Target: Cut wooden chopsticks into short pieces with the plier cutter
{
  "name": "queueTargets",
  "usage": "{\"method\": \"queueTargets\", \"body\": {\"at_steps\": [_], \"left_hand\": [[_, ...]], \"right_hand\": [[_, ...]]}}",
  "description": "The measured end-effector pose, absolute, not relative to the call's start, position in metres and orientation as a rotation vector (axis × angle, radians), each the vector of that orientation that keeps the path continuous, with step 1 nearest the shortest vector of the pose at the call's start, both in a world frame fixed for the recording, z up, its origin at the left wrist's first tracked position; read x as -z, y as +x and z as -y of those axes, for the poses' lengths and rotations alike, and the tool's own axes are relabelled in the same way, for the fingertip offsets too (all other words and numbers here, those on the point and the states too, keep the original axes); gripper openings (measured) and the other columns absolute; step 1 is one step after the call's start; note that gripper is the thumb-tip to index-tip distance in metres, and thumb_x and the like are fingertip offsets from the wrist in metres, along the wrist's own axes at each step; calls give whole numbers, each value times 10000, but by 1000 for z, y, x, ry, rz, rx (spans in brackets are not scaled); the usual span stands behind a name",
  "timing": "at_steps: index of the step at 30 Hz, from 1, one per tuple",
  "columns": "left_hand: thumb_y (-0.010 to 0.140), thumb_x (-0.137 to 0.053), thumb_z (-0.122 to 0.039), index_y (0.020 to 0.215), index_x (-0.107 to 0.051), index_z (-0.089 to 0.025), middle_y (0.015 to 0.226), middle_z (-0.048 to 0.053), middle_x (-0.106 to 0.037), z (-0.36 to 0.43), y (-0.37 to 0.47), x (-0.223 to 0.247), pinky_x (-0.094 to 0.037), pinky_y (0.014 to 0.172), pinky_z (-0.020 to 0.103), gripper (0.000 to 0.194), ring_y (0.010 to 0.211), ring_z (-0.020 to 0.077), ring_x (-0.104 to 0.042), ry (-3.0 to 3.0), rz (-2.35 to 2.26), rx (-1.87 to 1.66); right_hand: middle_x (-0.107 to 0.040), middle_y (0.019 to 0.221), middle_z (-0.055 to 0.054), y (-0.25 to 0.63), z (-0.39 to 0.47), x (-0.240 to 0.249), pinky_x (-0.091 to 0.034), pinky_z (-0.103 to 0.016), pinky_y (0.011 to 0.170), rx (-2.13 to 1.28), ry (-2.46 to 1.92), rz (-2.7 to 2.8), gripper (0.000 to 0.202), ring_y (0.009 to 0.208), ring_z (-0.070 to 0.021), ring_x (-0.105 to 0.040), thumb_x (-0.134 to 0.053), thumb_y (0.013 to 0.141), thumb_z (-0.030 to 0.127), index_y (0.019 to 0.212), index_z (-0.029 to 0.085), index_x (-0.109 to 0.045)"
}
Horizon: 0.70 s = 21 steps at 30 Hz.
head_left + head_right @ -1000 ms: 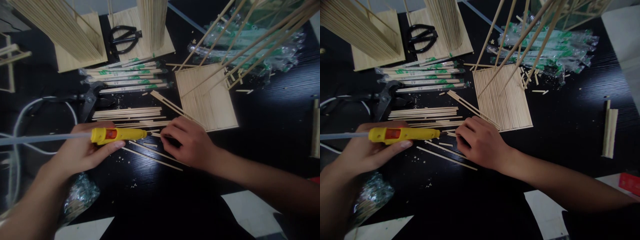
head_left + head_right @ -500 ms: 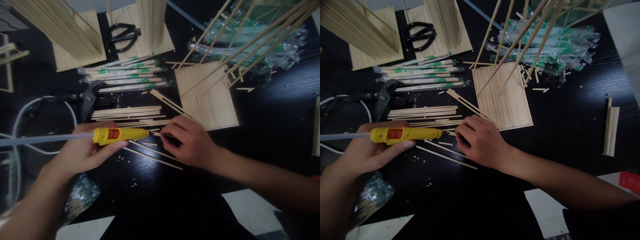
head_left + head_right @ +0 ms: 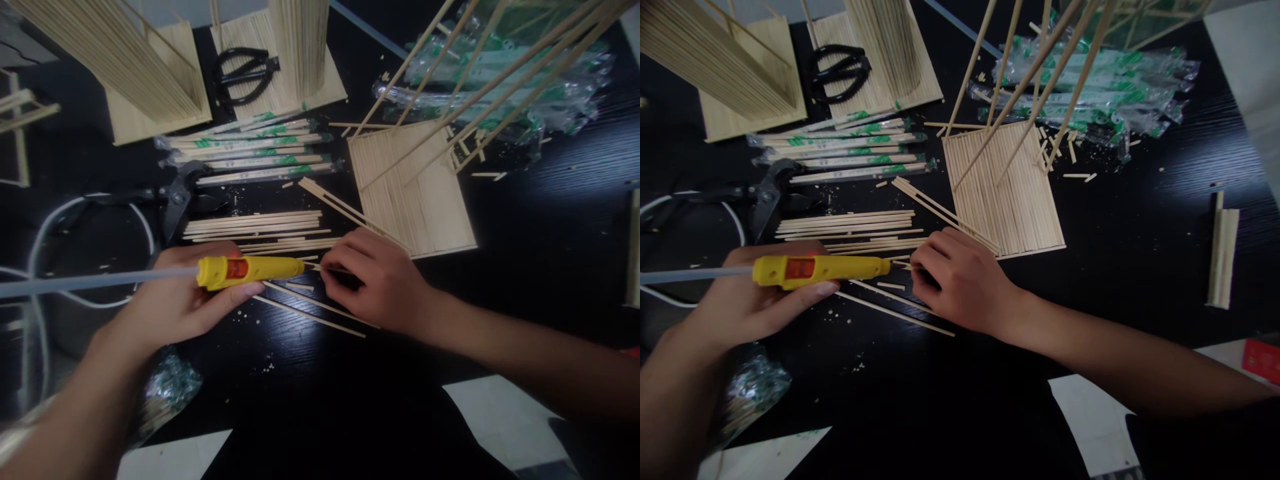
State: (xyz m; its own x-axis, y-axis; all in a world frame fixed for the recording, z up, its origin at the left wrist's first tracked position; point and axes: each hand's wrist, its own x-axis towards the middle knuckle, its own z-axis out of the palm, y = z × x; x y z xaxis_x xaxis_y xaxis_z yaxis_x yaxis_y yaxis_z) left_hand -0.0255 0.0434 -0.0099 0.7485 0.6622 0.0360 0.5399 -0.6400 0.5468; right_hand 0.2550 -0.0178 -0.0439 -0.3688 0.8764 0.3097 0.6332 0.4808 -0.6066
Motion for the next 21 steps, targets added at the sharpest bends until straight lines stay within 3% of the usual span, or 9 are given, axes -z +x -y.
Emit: {"method": "queueTargets", "body": {"at_steps": [11,21], "left_hand": [[947,-598,-376,830,-551,-255,705,-15,-615,-43,-16,9,-476,512,296,175,582,152,-606,2430,-877,-324],[942,-591,-389,850,-565,-264,750,-10,-635,-41,-13,10,-482,526,311,158,604,162,-617,2447,-872,-323]], "right_hand": [[-667,839,-39,255,20,46,-481,-304,685,-567,-1274,2050,116,753,-178,-606,-609,875,139,979,191,-594],[-662,858,-56,256,21,43,-478,-316,701,-560,-1247,2069,123,770,-189,-596,-592,866,146,985,172,-577]]}}
